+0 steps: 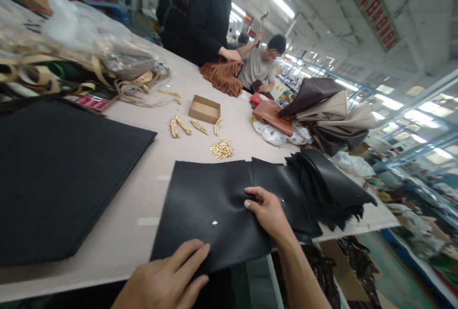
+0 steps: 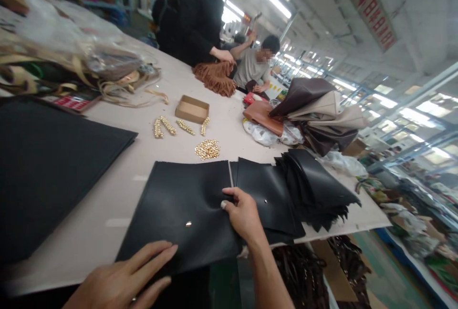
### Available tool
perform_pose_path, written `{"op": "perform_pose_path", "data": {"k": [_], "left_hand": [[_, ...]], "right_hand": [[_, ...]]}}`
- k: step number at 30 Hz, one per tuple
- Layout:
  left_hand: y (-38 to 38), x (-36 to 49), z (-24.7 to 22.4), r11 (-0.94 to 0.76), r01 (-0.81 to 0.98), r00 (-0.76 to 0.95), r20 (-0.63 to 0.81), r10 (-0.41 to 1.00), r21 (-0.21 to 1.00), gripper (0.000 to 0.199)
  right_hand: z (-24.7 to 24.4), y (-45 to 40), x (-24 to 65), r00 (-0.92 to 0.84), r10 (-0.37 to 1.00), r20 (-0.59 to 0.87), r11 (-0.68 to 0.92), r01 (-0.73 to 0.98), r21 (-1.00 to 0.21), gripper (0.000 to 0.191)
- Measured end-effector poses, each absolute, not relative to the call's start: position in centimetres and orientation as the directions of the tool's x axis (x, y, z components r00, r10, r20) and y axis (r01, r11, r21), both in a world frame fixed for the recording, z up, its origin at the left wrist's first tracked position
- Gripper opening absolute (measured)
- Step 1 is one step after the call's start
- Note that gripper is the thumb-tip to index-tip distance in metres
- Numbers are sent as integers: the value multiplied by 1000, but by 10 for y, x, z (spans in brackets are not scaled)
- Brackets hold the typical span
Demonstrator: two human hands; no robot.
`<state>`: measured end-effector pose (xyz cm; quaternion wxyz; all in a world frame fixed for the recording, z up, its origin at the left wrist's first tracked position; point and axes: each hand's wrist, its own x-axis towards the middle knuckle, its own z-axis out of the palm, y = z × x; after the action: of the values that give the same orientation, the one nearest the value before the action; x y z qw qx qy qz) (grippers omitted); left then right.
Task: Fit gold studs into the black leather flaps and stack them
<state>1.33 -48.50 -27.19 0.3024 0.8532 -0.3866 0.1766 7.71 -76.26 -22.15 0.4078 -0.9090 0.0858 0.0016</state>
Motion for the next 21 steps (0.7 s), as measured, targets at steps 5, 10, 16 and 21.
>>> {"op": "perform_pose_path", "data": {"k": [5,10,16,21], "left_hand": [[-513,24,-247,-437,-522,822,296,-487,732,34],[-569,51,-236,-429,-119,899,-86,-429,895,48],[-630,92,-251,-407,-37,923,-125,-364,913,60],[-658,102,-259,-319,41,903,-171,-394,947,56]], "right_hand": [[-196,-883,83,946,-322,-25,-712,-259,-653,46],[-208,-964,81,853,-521,-34,-777,-490,-395,45],[-237,-974,77,815,-579,-30,-792,-571,-217,46],[-246,-979,75,780,-624,-37,-769,-622,-151,41]]}}
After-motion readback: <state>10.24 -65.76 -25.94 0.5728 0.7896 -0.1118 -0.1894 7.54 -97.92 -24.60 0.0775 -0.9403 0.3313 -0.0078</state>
